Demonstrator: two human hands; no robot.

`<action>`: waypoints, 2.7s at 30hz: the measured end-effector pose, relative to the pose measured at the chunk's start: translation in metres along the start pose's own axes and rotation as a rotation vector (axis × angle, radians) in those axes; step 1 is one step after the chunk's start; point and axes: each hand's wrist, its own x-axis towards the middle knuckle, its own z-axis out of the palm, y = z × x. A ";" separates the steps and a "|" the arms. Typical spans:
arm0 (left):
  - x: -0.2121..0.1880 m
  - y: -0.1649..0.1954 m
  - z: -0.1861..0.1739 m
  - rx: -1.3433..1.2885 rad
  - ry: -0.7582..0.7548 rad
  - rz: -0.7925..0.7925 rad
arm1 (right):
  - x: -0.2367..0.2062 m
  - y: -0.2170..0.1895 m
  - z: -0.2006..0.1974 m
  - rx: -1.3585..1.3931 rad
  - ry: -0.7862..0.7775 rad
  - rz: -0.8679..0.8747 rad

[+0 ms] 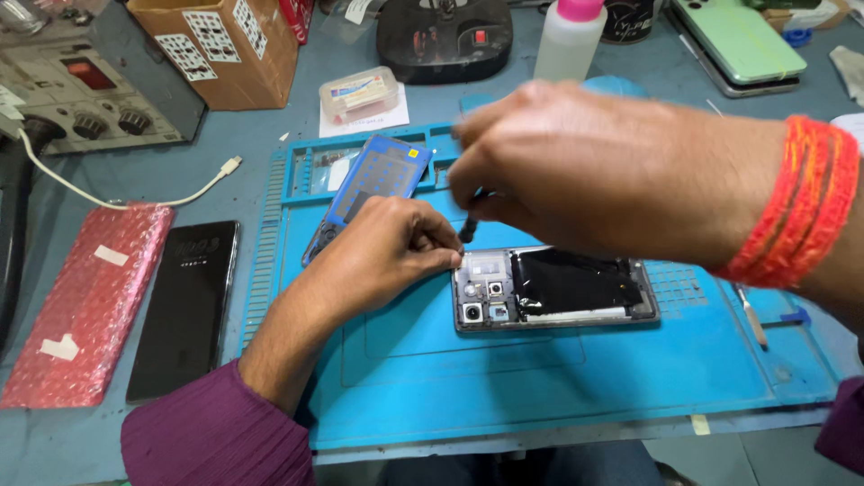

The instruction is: The person uses a screwdriver to unscrew components inside an opened smartphone on a blue repair mat, then removes the camera module and places it on a blue phone housing. They then peel a black adhesive film off the phone's interior, exposing the battery and internal parts.

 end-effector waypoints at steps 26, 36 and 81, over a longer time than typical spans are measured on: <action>0.017 -0.022 -0.004 0.024 -0.027 -0.048 | 0.010 0.039 0.036 -0.042 -0.039 0.132; -0.005 0.009 -0.018 0.167 0.093 -0.109 | -0.020 0.013 0.025 0.058 0.089 0.067; 0.003 0.002 -0.002 0.027 -0.041 0.031 | -0.015 0.026 0.058 0.493 0.368 -0.084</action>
